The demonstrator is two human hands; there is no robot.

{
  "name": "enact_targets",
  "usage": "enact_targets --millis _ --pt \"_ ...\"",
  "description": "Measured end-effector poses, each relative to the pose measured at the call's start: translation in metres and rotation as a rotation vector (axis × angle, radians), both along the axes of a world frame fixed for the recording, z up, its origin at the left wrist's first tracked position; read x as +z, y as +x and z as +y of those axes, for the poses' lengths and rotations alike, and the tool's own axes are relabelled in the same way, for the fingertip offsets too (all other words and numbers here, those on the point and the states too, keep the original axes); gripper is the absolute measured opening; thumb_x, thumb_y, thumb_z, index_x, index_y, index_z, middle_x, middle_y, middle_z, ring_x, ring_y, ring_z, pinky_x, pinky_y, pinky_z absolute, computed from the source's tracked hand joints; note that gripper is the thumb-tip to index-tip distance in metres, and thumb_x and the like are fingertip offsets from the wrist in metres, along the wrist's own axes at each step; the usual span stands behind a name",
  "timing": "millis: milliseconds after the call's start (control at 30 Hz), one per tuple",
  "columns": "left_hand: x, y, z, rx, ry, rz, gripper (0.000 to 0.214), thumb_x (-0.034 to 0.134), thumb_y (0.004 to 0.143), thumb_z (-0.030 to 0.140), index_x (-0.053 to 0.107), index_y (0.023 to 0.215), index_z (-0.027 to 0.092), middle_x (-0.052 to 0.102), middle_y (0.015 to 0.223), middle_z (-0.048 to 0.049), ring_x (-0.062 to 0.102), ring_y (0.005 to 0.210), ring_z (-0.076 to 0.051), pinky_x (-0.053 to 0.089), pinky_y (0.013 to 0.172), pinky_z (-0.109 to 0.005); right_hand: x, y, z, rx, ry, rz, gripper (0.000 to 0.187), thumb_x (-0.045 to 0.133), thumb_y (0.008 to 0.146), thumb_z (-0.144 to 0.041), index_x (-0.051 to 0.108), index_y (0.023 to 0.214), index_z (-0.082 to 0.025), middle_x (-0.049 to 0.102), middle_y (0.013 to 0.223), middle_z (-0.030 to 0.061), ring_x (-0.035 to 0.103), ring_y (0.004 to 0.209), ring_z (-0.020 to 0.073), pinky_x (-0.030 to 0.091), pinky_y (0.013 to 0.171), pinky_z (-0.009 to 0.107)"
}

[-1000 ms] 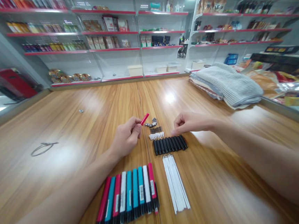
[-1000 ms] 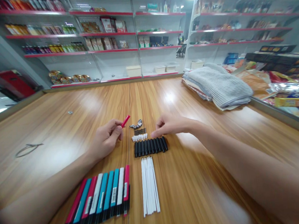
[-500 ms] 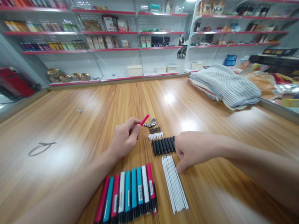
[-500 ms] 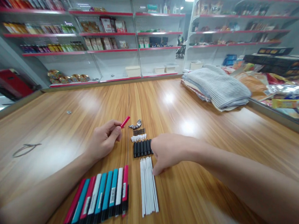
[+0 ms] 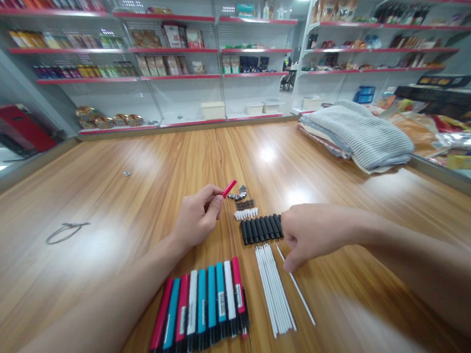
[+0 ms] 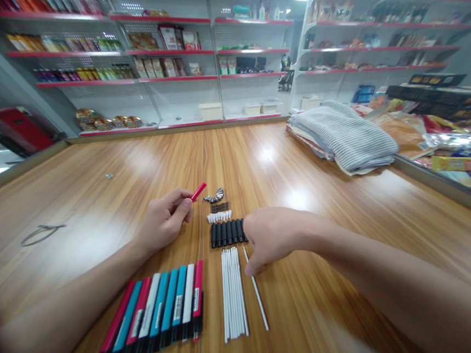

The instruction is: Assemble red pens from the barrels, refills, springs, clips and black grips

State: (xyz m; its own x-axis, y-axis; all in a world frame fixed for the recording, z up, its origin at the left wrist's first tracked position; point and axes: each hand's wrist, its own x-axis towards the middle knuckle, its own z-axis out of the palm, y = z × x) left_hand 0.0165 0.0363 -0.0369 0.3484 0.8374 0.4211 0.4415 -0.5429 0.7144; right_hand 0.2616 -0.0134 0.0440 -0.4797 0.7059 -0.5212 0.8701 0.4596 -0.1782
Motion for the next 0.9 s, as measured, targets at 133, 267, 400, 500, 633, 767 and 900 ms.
enact_targets --millis 133,267,400,500,633,767,900 --pt "0.000 0.000 0.000 0.000 -0.006 0.005 0.019 0.044 0.096 0.032 0.055 0.094 0.016 0.053 0.060 0.0026 0.049 0.052 -0.010 0.035 0.053 -0.023 0.001 -0.003 -0.003 0.002 -0.002 -0.009 0.035 0.072 0.059 -0.050 0.066 0.064 -0.016 0.056 0.056 -0.0004 0.045 0.045 0.0094 0.028 0.045 0.025" --pt "0.000 0.000 0.000 0.001 -0.007 0.003 0.019 0.044 0.096 0.033 0.055 0.094 0.017 0.053 0.061 0.0029 0.049 0.052 -0.009 0.036 0.053 -0.023 0.003 -0.007 -0.009 0.062 -0.013 -0.068 0.023 0.073 0.058 -0.038 0.067 0.062 -0.017 0.059 0.057 0.0007 0.047 0.047 0.0109 0.029 0.044 0.024" --pt "-0.001 0.000 0.001 -0.007 -0.015 0.002 0.020 0.044 0.097 0.033 0.055 0.095 0.017 0.054 0.061 0.0028 0.050 0.053 -0.009 0.037 0.054 -0.023 0.006 -0.009 -0.018 0.121 0.077 -0.108 0.016 0.067 0.061 -0.031 0.068 0.063 -0.016 0.059 0.056 0.0034 0.041 0.044 0.0105 0.027 0.043 0.024" --pt "-0.002 0.000 0.001 -0.008 -0.019 -0.006 0.020 0.044 0.097 0.034 0.055 0.096 0.017 0.054 0.061 0.0026 0.050 0.053 -0.010 0.037 0.054 -0.023 0.006 -0.011 -0.022 0.143 0.110 -0.120 0.013 0.059 0.062 -0.023 0.068 0.063 -0.015 0.059 0.057 0.0049 0.039 0.044 0.0104 0.026 0.042 0.024" --pt "-0.002 0.000 0.001 -0.008 -0.015 -0.004 0.020 0.043 0.097 0.034 0.055 0.096 0.017 0.054 0.061 0.0025 0.051 0.054 -0.010 0.037 0.054 -0.023 0.007 -0.011 -0.019 0.177 0.027 -0.105 0.012 0.059 0.061 -0.024 0.065 0.062 -0.014 0.057 0.055 0.0036 0.040 0.044 0.0100 0.027 0.043 0.024" --pt "0.000 0.000 0.001 -0.007 -0.010 0.003 0.019 0.044 0.096 0.032 0.055 0.095 0.017 0.054 0.061 0.0024 0.051 0.054 -0.010 0.038 0.055 -0.023 0.012 0.000 -0.004 0.278 -0.322 0.039 0.008 0.063 0.060 -0.022 0.063 0.064 -0.015 0.057 0.056 -0.0015 0.047 0.048 0.0085 0.030 0.045 0.021" --pt "0.002 0.001 -0.001 0.016 0.015 0.021 0.018 0.044 0.095 0.030 0.056 0.095 0.016 0.054 0.061 0.0027 0.048 0.052 -0.010 0.036 0.053 -0.022 0.001 0.019 0.027 0.045 -0.625 0.515 0.012 0.063 0.068 -0.023 0.057 0.072 -0.014 0.055 0.055 -0.0048 0.047 0.047 0.0062 0.033 0.046 0.018"
